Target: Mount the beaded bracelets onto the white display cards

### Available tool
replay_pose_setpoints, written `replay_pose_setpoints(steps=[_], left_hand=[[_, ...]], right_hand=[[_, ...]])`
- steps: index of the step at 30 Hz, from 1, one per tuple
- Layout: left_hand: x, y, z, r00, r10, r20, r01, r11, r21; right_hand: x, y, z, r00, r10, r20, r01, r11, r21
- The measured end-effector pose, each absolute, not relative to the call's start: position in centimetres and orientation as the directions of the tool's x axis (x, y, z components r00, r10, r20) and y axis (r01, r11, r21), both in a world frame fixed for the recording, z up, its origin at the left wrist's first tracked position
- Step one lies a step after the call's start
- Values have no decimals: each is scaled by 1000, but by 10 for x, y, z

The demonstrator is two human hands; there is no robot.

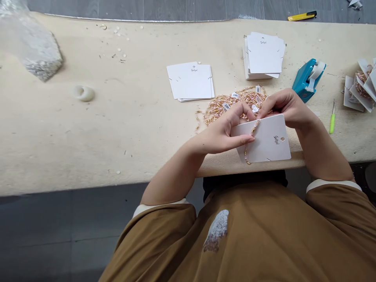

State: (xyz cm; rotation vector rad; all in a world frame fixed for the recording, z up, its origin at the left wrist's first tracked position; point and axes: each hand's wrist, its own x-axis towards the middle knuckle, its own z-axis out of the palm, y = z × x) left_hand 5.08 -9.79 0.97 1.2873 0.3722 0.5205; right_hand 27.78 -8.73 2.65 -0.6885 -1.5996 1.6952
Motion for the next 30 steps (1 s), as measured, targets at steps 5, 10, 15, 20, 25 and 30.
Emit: replay_pose_setpoints(steps=[5,10,15,20,25,30], left_hand=[[50,-98,10,832,554,-23,-134,241,961],[50,-95,8,837,541,-78,-119,319,940],[49,-90,4,553,833,6,-203,128,971],[52,-91,-3,133,981,144,-183,-118,976],[54,-94,-7,-17,989,147,-170,-148,974],[54,-92,-9,-8,987,162,-159,-161,974]], right_hand=[[273,-89,24,-608,791,71,-112,4,-994],[275,-88,26,-615,786,62,-17,65,-998],[267,-95,31,-273,926,259,192,317,-929],[248,-112,17,-410,912,-6,-71,-39,-997],[247,-120,23,-608,787,-103,11,-121,-993],[270,-113,49,-293,945,145,401,259,-879]])
